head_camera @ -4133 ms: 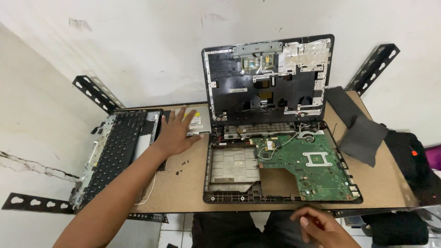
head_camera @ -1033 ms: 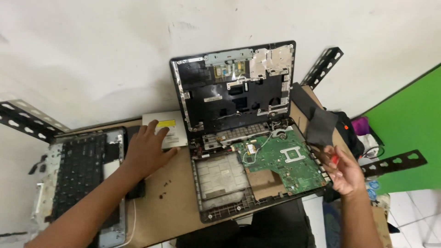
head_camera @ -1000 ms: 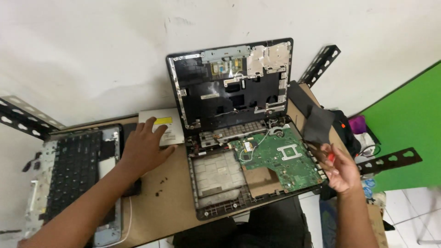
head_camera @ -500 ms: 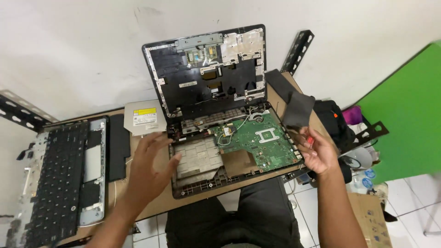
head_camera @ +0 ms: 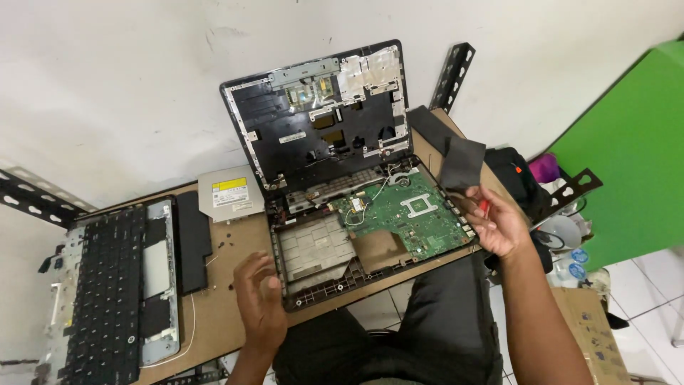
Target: Disassembling a laptop by removing screws and internal components like the optical drive
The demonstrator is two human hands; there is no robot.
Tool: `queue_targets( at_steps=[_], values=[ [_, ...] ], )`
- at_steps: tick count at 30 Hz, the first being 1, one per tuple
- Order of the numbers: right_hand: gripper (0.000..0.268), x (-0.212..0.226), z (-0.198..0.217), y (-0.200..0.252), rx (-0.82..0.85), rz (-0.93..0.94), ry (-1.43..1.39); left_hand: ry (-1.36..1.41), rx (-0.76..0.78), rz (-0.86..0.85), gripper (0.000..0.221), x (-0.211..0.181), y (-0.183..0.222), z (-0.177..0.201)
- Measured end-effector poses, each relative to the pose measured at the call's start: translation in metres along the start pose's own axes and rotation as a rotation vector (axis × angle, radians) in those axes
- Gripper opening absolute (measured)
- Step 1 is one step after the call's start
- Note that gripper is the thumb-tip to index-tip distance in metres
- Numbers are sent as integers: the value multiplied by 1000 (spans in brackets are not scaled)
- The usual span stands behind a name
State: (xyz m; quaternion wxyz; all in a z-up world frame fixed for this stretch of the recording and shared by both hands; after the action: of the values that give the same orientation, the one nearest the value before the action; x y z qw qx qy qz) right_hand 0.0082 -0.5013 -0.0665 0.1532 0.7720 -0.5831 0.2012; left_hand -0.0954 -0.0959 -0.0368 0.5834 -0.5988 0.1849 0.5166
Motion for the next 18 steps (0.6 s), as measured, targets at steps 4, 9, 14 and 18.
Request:
queue_targets(
  at_steps=[4,9,14,18],
  values=[
    [26,1,14,-6,-76,12,38,-21,22,46,43,6,3,1],
    [26,0,12,-6,-46,-9,9,-79,95,137,44,11,13,-4],
    [25,0,18,-9,-39,-26,6,-48,75,112,46,8,14,-5],
    [24,0,17,-10,-28,-40,-14,-84,44,82,45,2,14,-3]
  ],
)
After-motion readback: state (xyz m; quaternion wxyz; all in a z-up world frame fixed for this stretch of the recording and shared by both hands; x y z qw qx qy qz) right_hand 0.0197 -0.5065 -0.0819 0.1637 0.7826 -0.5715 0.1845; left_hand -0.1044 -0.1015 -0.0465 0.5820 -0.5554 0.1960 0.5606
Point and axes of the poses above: each hand's wrist, its own y-axis away from the middle knuckle, its own z-axis out of the back of the hand, x = y × z, the point moved 3 cm from there along -y, towards the middle knuckle, and after that the axes turned 7 degrees about -y, right-handed, at the moved point
